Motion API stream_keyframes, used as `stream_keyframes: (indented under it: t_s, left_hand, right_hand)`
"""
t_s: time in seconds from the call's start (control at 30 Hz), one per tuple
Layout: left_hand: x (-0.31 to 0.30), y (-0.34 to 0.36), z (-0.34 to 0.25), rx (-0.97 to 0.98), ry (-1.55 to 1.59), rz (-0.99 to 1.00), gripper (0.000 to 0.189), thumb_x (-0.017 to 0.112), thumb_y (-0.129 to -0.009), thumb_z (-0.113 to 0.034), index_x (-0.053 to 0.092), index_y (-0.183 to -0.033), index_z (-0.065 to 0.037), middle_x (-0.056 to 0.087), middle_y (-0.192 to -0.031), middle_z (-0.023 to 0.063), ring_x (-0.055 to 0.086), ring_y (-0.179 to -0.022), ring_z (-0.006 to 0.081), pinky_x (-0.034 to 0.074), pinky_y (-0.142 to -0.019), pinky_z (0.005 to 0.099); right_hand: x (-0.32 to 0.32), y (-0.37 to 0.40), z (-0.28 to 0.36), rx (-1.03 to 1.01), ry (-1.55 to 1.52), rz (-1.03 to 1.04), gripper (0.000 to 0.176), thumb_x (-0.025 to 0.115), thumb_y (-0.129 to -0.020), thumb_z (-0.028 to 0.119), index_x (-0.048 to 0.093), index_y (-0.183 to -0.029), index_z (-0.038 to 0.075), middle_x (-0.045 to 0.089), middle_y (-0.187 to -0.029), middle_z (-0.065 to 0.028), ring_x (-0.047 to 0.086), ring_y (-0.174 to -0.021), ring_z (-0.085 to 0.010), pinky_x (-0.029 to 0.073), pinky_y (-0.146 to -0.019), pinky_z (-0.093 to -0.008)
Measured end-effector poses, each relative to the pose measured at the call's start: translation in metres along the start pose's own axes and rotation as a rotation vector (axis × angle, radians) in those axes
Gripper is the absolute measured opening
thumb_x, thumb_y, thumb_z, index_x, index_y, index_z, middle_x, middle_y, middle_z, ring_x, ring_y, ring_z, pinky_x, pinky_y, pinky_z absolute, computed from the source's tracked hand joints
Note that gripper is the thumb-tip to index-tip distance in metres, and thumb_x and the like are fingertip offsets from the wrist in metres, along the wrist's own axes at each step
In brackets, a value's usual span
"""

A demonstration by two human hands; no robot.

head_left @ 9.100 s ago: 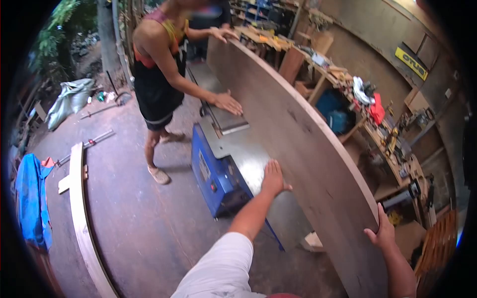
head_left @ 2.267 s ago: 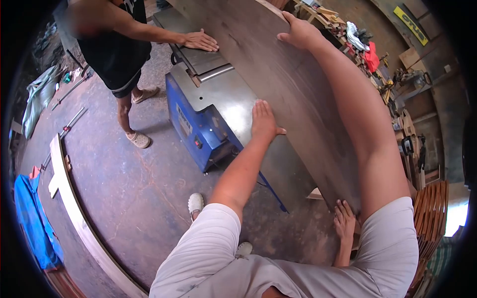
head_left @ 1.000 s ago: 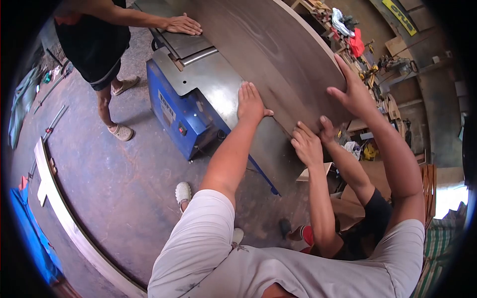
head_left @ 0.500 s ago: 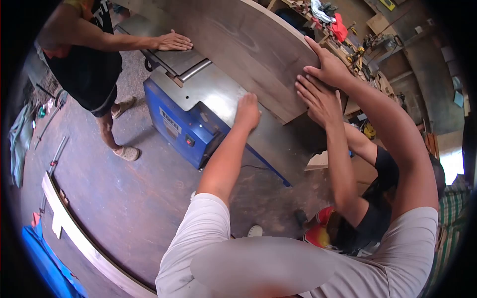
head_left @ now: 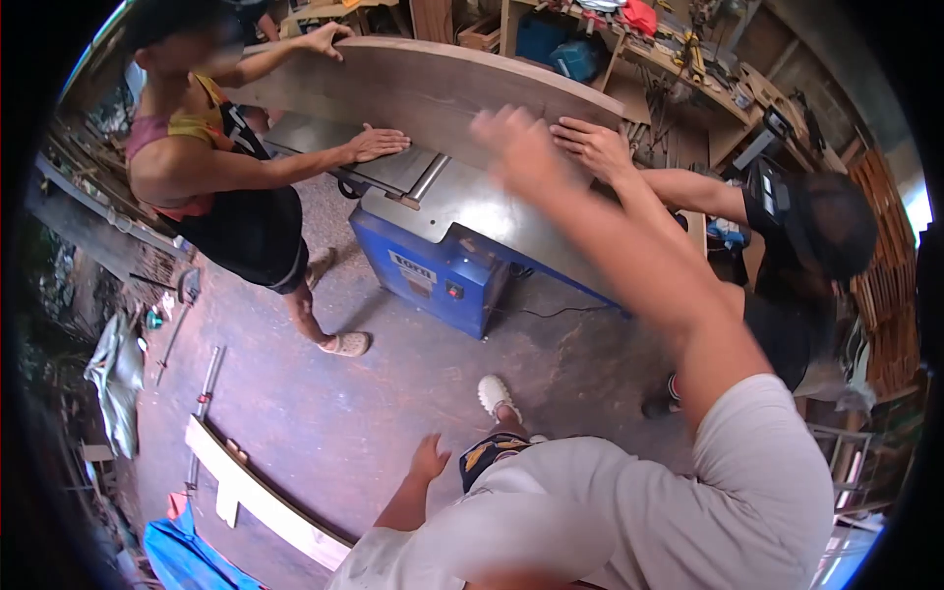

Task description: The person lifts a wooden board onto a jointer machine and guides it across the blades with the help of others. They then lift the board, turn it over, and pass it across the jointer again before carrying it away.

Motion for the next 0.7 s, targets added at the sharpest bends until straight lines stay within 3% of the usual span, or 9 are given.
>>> stream_keyframes:
  t_s: [0.03,0.07,0.1,0.2,0.3,0.47,0.53,0.63,0.7]
  left_hand:
    - [0.006,0.033,0.042,-0.194,-0.081,0.148,0.073,0.072,-0.087,-0.035,0.046,-0.146,-0.001,0.052,-0.143,0.0262,0.047,-0.136,0.0393,0.040,-0.114,0.0456]
    - [0.009,0.069,0.078,-0.395,-0.157,0.296,0.078,0.072,-0.087,-0.040,0.043,-0.148,-0.002,0.051,-0.145,0.0260,0.048,-0.137,0.0388,0.041,-0.113,0.0456]
    - [0.001,0.098,0.097,-0.494,-0.164,0.324,0.080,0.072,-0.086,-0.041,0.043,-0.149,-0.001,0.052,-0.144,0.0264,0.050,-0.135,0.0391,0.042,-0.112,0.0458]
    - [-0.016,0.160,0.118,-0.593,-0.106,0.255,0.080,0.073,-0.086,-0.042,0.044,-0.148,0.000,0.055,-0.141,0.0274,0.054,-0.131,0.0403,0.045,-0.110,0.0459]
    - [-0.049,0.188,0.102,-0.548,0.014,0.071,0.077,0.073,-0.086,-0.041,0.048,-0.144,0.002,0.057,-0.138,0.0285,0.056,-0.128,0.0412,0.045,-0.109,0.0451]
    - [-0.068,0.192,0.104,-0.382,0.039,-0.027,0.075,0.074,-0.086,-0.039,0.050,-0.142,0.004,0.057,-0.138,0.0292,0.055,-0.130,0.0410,0.044,-0.110,0.0437]
    - [-0.076,0.181,0.108,-0.317,-0.008,0.032,0.075,0.075,-0.085,-0.039,0.050,-0.142,0.005,0.057,-0.138,0.0295,0.055,-0.130,0.0410,0.044,-0.109,0.0440]
    - [-0.096,0.155,0.117,-0.254,-0.045,0.041,0.075,0.075,-0.085,-0.038,0.050,-0.142,0.004,0.057,-0.138,0.0294,0.055,-0.130,0.0409,0.045,-0.109,0.0440]
    - [-0.114,0.143,0.124,-0.218,-0.058,0.044,0.075,0.075,-0.086,-0.038,0.050,-0.143,0.003,0.057,-0.138,0.0292,0.055,-0.129,0.0407,0.046,-0.108,0.0437]
  right_hand:
    - [-0.003,0.036,0.064,-0.020,-0.021,-0.091,0.077,0.071,-0.078,0.020,0.040,-0.148,0.016,0.051,-0.135,-0.0227,0.047,-0.125,-0.0417,0.041,-0.100,-0.0598]
    - [0.014,0.073,0.114,-0.044,-0.543,0.264,0.078,0.071,-0.080,0.024,0.040,-0.150,0.015,0.048,-0.141,-0.0238,0.046,-0.129,-0.0417,0.038,-0.106,-0.0576]
    - [0.010,0.121,0.167,-0.105,-0.494,0.424,0.082,0.074,-0.082,0.021,0.036,-0.155,0.014,0.038,-0.155,-0.0227,0.033,-0.145,-0.0411,0.030,-0.118,-0.0527]
    - [0.039,0.300,0.256,-0.132,-0.779,0.559,0.079,0.071,-0.088,0.030,0.034,-0.156,0.015,0.038,-0.156,-0.0217,0.033,-0.146,-0.0391,0.028,-0.119,-0.0509]
    - [0.085,0.498,0.250,0.235,-0.888,1.022,0.082,0.072,-0.086,0.034,0.034,-0.156,0.013,0.047,-0.149,-0.0228,0.045,-0.137,-0.0402,0.039,-0.113,-0.0475]
    - [-0.005,0.786,0.169,0.773,-0.758,1.321,0.074,0.077,-0.082,0.027,0.048,-0.149,0.014,0.048,-0.150,-0.0207,0.052,-0.131,-0.0359,0.042,-0.111,-0.0445]
    - [-0.011,0.932,0.135,0.866,-0.646,0.999,0.064,0.076,-0.081,0.032,0.058,-0.141,0.017,0.055,-0.143,-0.0194,0.058,-0.125,-0.0334,0.049,-0.102,-0.0467]
    - [-0.066,0.973,0.144,0.881,-0.233,1.362,0.054,0.068,-0.089,0.047,0.068,-0.128,0.010,0.062,-0.136,-0.0184,0.060,-0.124,-0.0350,0.046,-0.106,-0.0457]
    - [-0.097,1.010,0.156,1.219,-0.198,1.448,0.061,0.071,-0.080,0.057,0.071,-0.126,0.017,0.065,-0.131,-0.0162,0.062,-0.121,-0.0329,0.049,-0.103,-0.0458]
Point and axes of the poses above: each hand's wrist, its own y-axis away from the middle knuckle, its own x-axis out of the palm, z = x × y, the point moved 9 cm from there along -y, towards the middle knuckle
